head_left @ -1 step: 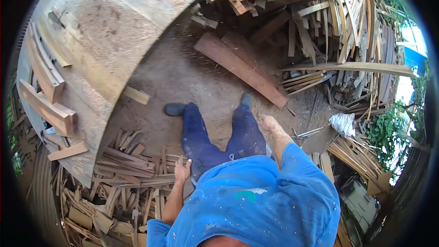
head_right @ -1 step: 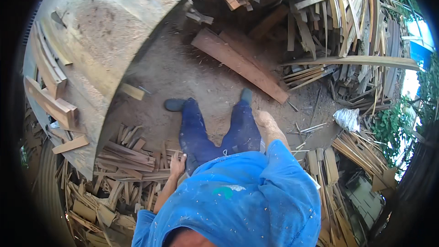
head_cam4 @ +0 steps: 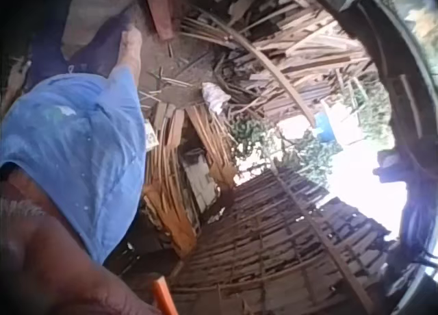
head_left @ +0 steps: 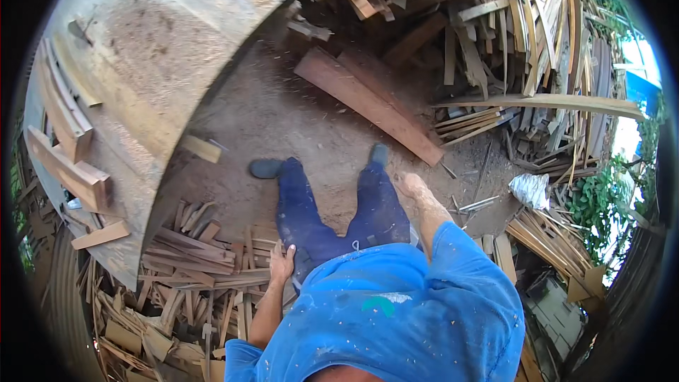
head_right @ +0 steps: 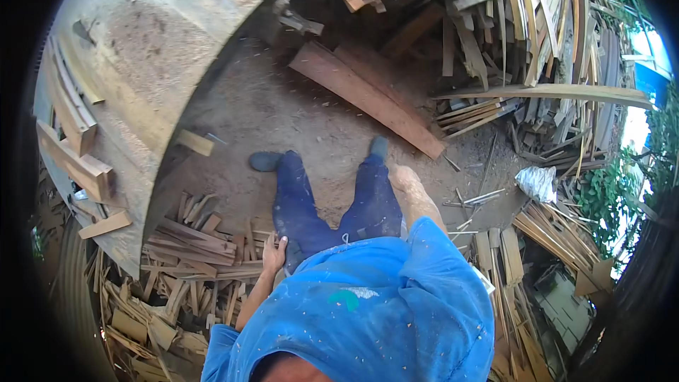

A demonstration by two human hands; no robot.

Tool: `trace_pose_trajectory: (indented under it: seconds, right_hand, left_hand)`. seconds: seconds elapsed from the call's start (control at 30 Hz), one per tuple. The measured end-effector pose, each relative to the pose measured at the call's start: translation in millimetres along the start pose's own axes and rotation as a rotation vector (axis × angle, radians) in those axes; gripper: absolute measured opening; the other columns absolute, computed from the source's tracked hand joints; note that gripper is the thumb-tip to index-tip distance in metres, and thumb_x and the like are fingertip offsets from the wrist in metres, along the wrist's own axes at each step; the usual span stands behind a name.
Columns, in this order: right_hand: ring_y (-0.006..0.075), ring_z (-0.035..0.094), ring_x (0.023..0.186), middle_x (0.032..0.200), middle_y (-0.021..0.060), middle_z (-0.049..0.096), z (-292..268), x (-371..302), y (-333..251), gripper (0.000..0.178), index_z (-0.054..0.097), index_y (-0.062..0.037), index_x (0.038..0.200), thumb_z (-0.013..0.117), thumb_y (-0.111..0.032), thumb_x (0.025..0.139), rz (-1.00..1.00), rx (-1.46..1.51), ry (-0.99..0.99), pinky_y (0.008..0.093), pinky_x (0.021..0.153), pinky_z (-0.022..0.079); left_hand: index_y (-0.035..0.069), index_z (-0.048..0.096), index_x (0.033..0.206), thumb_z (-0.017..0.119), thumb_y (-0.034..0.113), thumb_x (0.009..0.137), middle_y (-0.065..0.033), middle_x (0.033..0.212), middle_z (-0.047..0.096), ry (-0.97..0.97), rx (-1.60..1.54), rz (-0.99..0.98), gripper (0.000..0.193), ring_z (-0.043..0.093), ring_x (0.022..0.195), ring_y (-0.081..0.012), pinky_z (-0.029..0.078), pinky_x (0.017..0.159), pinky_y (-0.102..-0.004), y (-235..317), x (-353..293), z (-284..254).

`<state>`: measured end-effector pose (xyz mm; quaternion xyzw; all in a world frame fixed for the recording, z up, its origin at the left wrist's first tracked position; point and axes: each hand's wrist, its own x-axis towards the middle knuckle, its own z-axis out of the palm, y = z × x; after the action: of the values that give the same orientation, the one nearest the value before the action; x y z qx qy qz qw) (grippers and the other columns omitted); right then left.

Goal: The person repeatedly positions long wooden boards on a table saw and pushes them through the spinning blade to cut them into narrower strips, setting the finished pieces aside after each cut.

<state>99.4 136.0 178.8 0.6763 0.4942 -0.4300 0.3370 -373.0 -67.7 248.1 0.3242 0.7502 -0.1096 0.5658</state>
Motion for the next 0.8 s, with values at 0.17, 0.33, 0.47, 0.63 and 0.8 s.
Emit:
trace_pose_trajectory:
  seconds: [0.17,0.33,0.47,0.63,0.8]
  right_hand:
    - [0.0414,0.054,0.129,0.137,0.0256,0.057,-1.2,137.8,35.3,0.079,0.039,-0.0108,0.152,0.071,-0.037,0.085,-0.156,-0.018,0.149,0.0506,0.107,0.044]
    - [0.0402,0.04,0.142,0.153,0.021,0.043,-5.2,286.5,73.0,0.104,0.023,-0.0155,0.16,0.082,-0.039,0.077,-0.091,0.113,0.183,0.0563,0.116,0.033]
    - [0.0414,0.041,0.141,0.154,0.0215,0.042,9.7,376.7,131.8,0.112,0.022,-0.0157,0.16,0.085,-0.044,0.072,-0.126,0.128,0.316,0.0572,0.116,0.032]
    - [0.0392,0.041,0.141,0.153,0.0212,0.042,27.9,402.1,135.0,0.117,0.023,-0.0136,0.16,0.088,-0.045,0.067,-0.195,0.073,0.272,0.0558,0.119,0.029]
    - [0.0405,0.044,0.133,0.135,0.0233,0.05,70.9,405.0,145.0,0.123,0.032,-0.0109,0.156,0.093,-0.046,0.056,-0.226,0.032,0.637,0.0606,0.115,0.031]
  left_hand:
    - [0.005,0.029,0.157,0.065,0.048,0.091,-0.0328,0.146,0.039,0.132,0.086,-0.07,0.086,0.044,0.132,-0.05,0.039,0.111,-0.051,73.3,-5.1,83.4]
    - [0.005,0.029,0.156,0.071,0.036,0.089,-0.0333,0.143,0.04,0.21,0.177,-0.103,0.085,0.045,0.13,-0.0501,0.039,0.11,-0.051,89.5,-7.0,145.5]
    - [0.005,0.028,0.156,0.073,0.03,0.087,-0.033,0.142,0.04,0.181,0.291,-0.134,0.087,0.045,0.129,-0.0503,0.039,0.11,-0.0516,114.0,2.8,164.8]
    - [0.004,0.032,0.154,0.075,0.024,0.084,-0.0316,0.14,0.041,0.213,0.285,-0.135,0.085,0.044,0.13,-0.0497,0.038,0.111,-0.0508,132.9,-0.3,177.9]
    - [0.005,0.029,0.155,0.075,0.024,0.084,-0.0313,0.143,0.039,0.183,0.363,-0.185,0.087,0.043,0.132,-0.0492,0.037,0.112,-0.0509,144.0,4.2,184.3]
